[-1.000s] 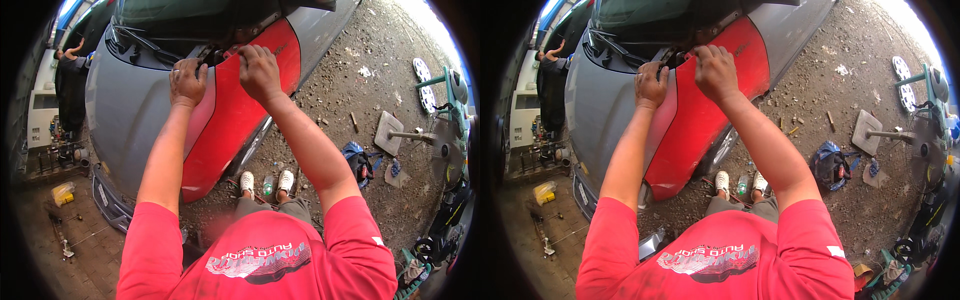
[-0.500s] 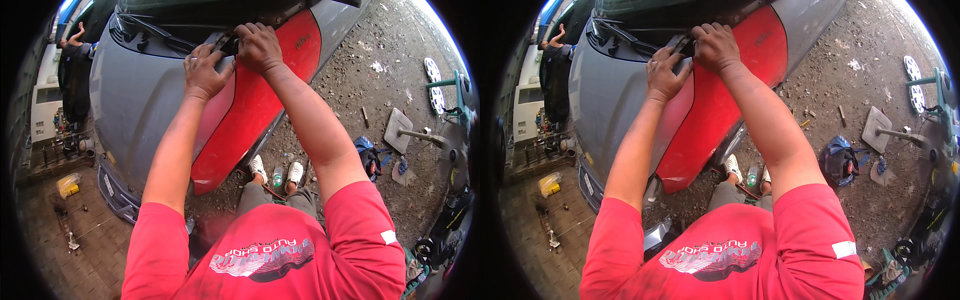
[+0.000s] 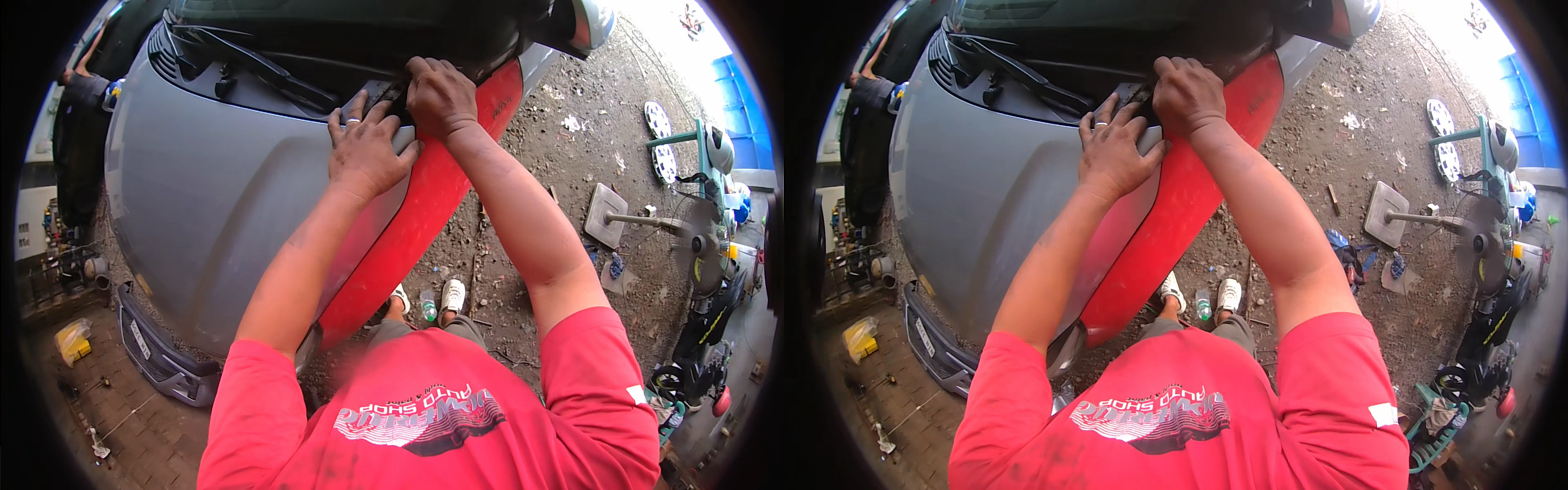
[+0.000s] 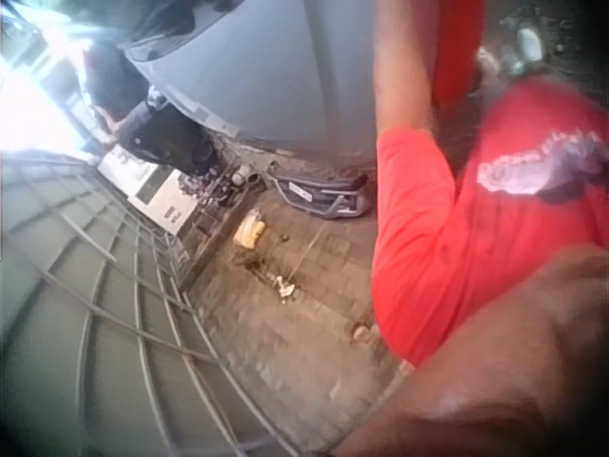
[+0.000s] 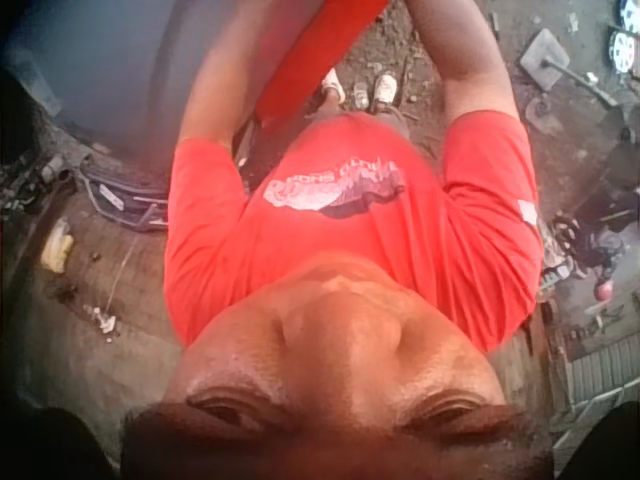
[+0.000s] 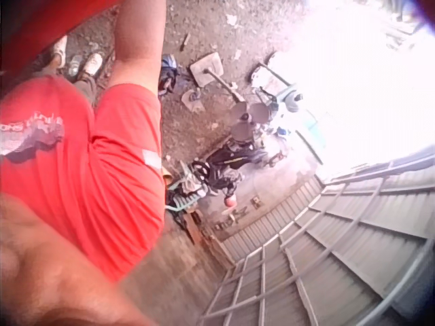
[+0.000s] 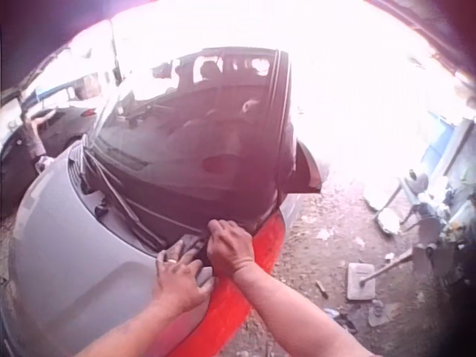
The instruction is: The person uses a T-handle wrench to tighten a bolt on the red car's fender near the headlight, then presses down on a new silver hood panel to align it with the front fender and headlight assembly.
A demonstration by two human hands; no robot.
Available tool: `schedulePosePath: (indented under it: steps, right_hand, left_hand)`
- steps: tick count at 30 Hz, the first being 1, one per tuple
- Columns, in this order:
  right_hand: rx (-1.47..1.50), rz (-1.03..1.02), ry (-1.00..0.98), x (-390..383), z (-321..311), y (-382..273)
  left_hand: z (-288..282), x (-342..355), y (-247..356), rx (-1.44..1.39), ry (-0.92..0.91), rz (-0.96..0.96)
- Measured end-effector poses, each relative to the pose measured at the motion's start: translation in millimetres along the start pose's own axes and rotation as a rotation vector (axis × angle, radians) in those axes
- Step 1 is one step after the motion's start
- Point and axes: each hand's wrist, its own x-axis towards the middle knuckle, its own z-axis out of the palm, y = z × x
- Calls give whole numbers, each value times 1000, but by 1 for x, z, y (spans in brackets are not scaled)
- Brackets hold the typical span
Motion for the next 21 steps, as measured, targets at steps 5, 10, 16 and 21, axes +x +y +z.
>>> schedulePosePath:
  steps: [5, 10, 16, 21]
  right_hand:
    - [-2, -25, 32, -3, -3, -2]
    - [49, -70, -58, -3, -9, -2]
    - [21, -65, -102, 5, -9, 3]
    - [202, 34, 170, -35, -48, 10]
  left_hand:
    - [0, 1, 1, -85, 25, -1]
    - [1, -4, 1, -92, -14, 8]
    - [5, 5, 1, -35, -15, 32]
    - [-3, 0, -1, 4, 10, 2]
